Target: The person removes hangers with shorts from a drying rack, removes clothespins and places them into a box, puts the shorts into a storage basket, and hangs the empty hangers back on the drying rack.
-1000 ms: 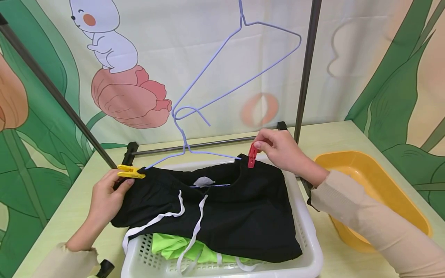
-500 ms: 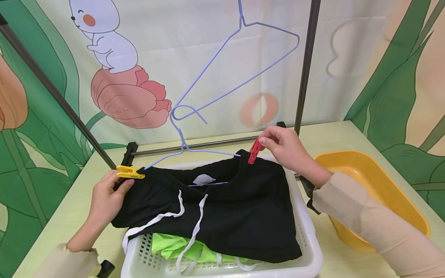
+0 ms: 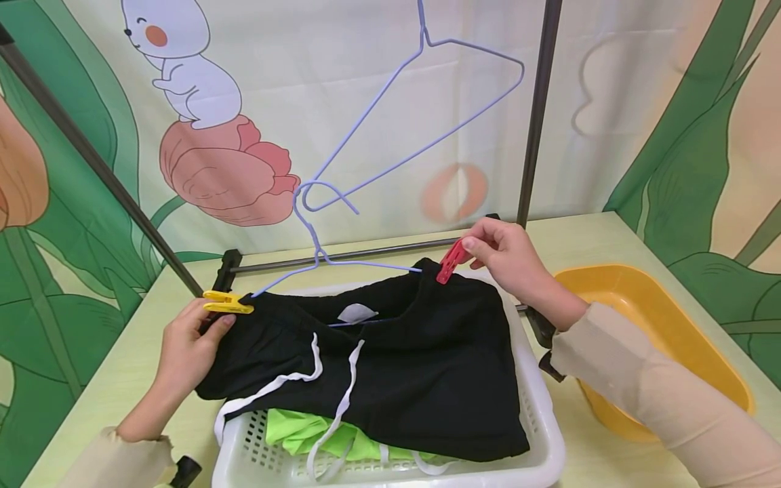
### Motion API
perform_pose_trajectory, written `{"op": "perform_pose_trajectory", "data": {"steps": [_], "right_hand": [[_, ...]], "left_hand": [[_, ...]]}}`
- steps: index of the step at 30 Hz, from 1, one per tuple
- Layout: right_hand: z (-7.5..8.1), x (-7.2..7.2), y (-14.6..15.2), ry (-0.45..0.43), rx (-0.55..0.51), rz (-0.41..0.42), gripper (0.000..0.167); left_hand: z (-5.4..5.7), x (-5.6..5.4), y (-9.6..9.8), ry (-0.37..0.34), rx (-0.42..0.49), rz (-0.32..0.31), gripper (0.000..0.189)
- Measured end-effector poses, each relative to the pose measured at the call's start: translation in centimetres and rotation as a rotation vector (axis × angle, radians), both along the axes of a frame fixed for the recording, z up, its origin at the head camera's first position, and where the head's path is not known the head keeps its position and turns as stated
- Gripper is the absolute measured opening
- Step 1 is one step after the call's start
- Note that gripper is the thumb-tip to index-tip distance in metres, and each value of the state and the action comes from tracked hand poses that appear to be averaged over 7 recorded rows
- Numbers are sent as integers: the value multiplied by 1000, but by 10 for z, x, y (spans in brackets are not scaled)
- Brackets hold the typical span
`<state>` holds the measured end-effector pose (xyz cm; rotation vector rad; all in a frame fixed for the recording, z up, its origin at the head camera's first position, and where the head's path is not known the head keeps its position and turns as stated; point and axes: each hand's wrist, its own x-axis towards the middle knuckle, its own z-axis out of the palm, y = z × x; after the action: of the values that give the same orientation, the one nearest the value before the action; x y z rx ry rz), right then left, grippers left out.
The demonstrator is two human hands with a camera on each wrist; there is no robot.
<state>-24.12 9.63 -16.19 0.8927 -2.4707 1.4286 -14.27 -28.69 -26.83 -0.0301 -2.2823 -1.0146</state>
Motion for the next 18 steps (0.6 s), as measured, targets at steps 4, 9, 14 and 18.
{"op": "perform_pose_trajectory", "data": {"steps": [4, 9, 14, 18], "right_hand": [[0, 0, 1, -20, -35, 6, 20], [-1, -1, 3, -56, -96, 17, 20], [-3, -1, 5, -85, -145, 26, 8], [-3, -1, 8, -134, -212, 51, 10]], "left_hand": [[-1, 0, 0, 3, -6, 3, 16], [-1, 1, 0, 4, -16, 6, 16], [-1, 2, 0, 1, -19, 1, 16], [-1, 2, 0, 3, -22, 0, 16]]}}
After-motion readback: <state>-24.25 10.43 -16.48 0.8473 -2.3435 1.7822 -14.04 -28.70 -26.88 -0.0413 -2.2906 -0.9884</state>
